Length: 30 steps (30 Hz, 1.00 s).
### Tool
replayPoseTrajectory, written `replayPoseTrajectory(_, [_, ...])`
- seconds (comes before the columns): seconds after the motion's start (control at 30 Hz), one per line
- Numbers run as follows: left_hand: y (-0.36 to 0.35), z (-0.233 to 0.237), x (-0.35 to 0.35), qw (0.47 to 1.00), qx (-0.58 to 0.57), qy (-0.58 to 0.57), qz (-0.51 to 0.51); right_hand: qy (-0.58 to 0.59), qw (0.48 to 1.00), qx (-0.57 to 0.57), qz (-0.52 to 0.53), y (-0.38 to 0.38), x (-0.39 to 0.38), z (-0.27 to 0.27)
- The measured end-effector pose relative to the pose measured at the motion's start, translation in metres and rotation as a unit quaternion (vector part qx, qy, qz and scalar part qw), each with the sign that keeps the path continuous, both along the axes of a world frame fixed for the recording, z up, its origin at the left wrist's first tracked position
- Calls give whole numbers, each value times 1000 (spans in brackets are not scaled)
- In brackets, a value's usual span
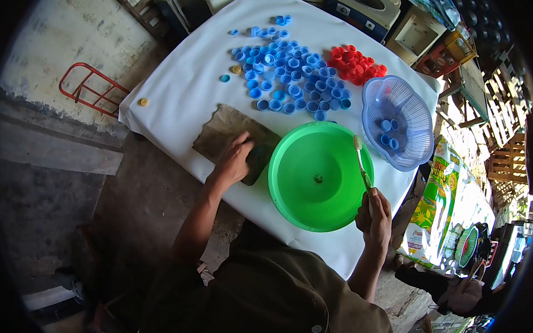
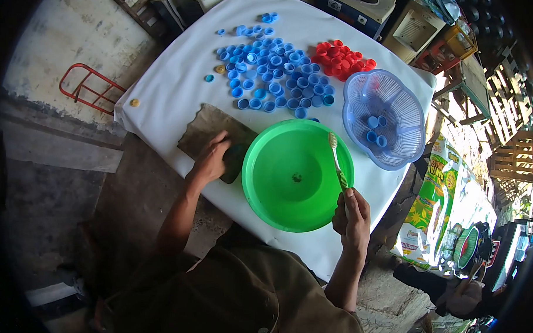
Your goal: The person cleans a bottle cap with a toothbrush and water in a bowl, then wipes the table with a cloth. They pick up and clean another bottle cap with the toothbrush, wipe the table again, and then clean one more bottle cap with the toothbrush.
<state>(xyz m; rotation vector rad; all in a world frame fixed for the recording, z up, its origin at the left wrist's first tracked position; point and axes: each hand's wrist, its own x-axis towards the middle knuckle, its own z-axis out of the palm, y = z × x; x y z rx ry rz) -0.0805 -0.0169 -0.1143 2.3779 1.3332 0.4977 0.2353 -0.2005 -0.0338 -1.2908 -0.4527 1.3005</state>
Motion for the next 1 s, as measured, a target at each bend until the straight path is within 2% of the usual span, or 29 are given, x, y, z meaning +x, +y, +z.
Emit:
replayPoseTrajectory(0.17, [4, 30, 11, 997, -70, -30, 14, 1, 1000, -7, -7, -1, 0, 0])
replayPoseTrajectory(0.27, [7, -6, 3, 995, -28, -84, 35, -5, 1000, -3, -9, -2, 0, 1])
replayPoseTrajectory(0.37, [-2, 7, 9, 993, -11, -100, 59, 1, 1000, -5, -15, -4, 2, -1])
replayPoseTrajectory(0.47, [-7, 6, 10, 989, 53, -101, 96, 10, 1000, -2, -14, -4, 3, -1])
replayPoseTrajectory(0.57, [-2, 1, 8, 982, 50, -160, 89, 8, 1000, 4, -11, -5, 3, -1])
replayPoseTrajectory(0.87, [0, -16, -1, 982, 62, -167, 65, 1, 1000, -3, -23, -3, 2, 2])
replayPoseTrajectory(1.0, [-8, -7, 5, 985, 73, -134, 78, 6, 1000, -8, -25, -4, 2, 1])
